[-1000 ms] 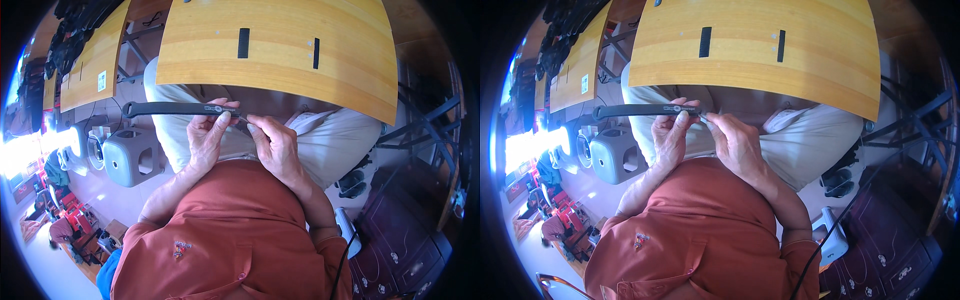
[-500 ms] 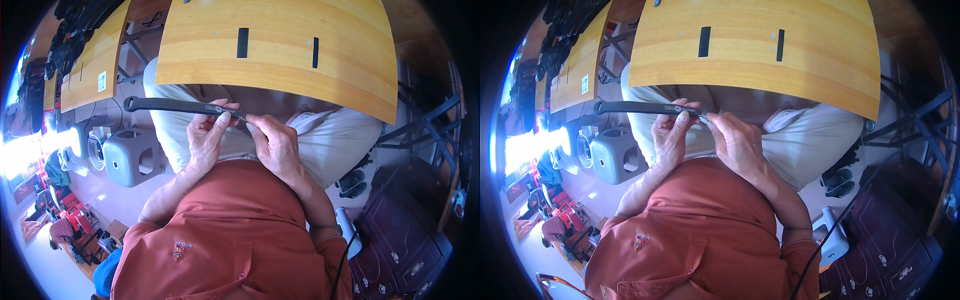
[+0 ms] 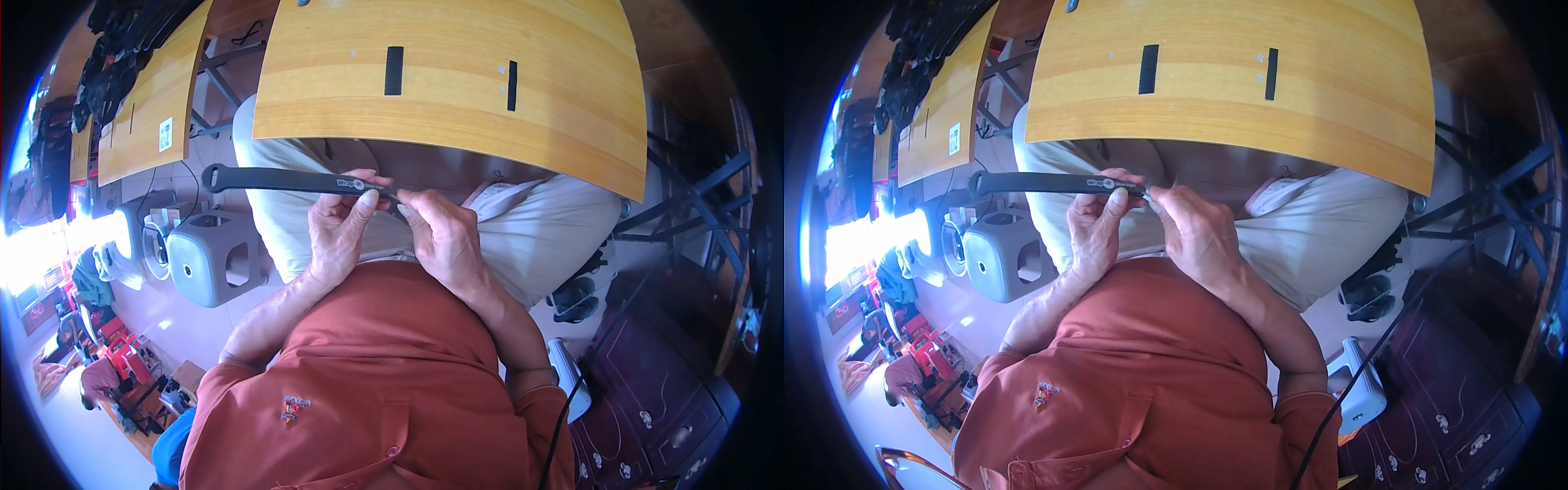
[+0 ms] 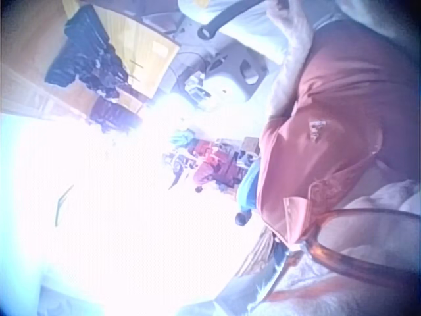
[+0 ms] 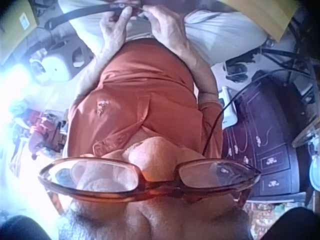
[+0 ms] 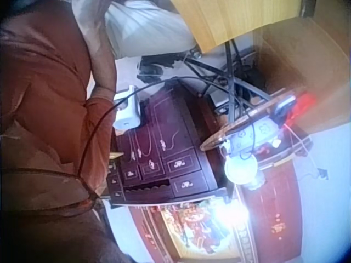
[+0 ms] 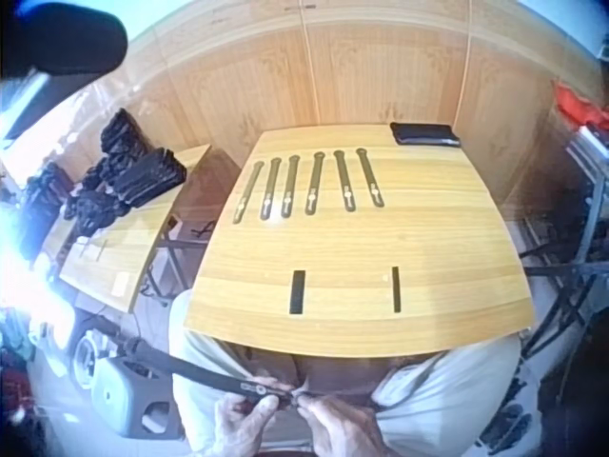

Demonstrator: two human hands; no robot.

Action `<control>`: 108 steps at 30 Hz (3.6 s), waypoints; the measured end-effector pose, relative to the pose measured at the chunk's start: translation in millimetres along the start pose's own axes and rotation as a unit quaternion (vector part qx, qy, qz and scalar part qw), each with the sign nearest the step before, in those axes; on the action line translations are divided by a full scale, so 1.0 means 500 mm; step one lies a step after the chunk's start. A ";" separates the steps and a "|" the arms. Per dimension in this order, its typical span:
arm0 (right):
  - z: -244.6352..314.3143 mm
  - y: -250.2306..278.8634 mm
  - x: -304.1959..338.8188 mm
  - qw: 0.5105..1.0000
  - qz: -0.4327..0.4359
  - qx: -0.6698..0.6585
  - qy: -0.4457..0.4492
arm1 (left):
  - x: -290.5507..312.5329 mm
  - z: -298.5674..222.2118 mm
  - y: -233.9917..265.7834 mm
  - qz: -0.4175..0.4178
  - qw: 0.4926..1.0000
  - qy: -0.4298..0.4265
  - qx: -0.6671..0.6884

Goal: Manually inserting pins and small components into rubber straps at an assembly workstation.

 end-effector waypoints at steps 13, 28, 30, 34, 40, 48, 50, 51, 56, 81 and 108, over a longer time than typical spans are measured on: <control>0.015 -0.004 -0.013 0.997 0.023 0.049 0.058 | 0.002 0.010 0.007 0.010 0.999 0.029 0.019; 0.021 -0.006 -0.028 0.999 0.041 -0.021 -0.004 | -0.013 -0.035 0.016 0.032 0.968 0.061 -0.240; 0.022 -0.002 -0.024 0.998 0.068 -0.012 0.002 | -0.024 -0.060 0.017 0.096 0.949 0.030 -0.300; 0.022 -0.002 -0.014 0.988 0.154 0.024 0.018 | -0.028 -0.092 0.004 0.231 0.891 0.015 -0.390; 0.029 -0.008 -0.009 0.965 0.237 0.090 0.062 | -0.021 -0.077 0.019 0.335 0.828 -0.038 -0.447; 0.019 -0.022 0.009 0.943 0.323 0.064 0.042 | -0.013 -0.081 0.002 0.419 0.806 0.030 -0.418; 0.012 -0.028 0.016 0.939 0.337 0.047 0.042 | -0.008 -0.082 0.000 0.436 0.809 0.043 -0.392; 0.018 -0.026 0.011 0.933 0.353 0.058 0.043 | -0.008 -0.081 0.001 0.433 0.804 0.045 -0.405; 0.008 -0.032 0.013 0.937 0.338 0.051 0.072 | -0.023 -0.087 0.008 0.425 0.800 0.023 -0.424; 0.009 -0.007 -0.004 0.978 0.041 0.147 0.141 | -0.019 0.000 0.009 0.099 0.980 0.082 -0.155; 0.002 -0.013 -0.024 0.993 0.109 -0.047 -0.002 | -0.004 -0.021 0.015 0.167 0.950 0.169 -0.205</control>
Point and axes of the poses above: each hand's wrist, its own x-axis away from the middle knuckle, its own y-axis out of the back of the hand, z = x × y, the point moved 5 cm from there along -x, towards the middle knuckle, and after that the axes turned 6 degrees about -z, right-handed, at the moved point
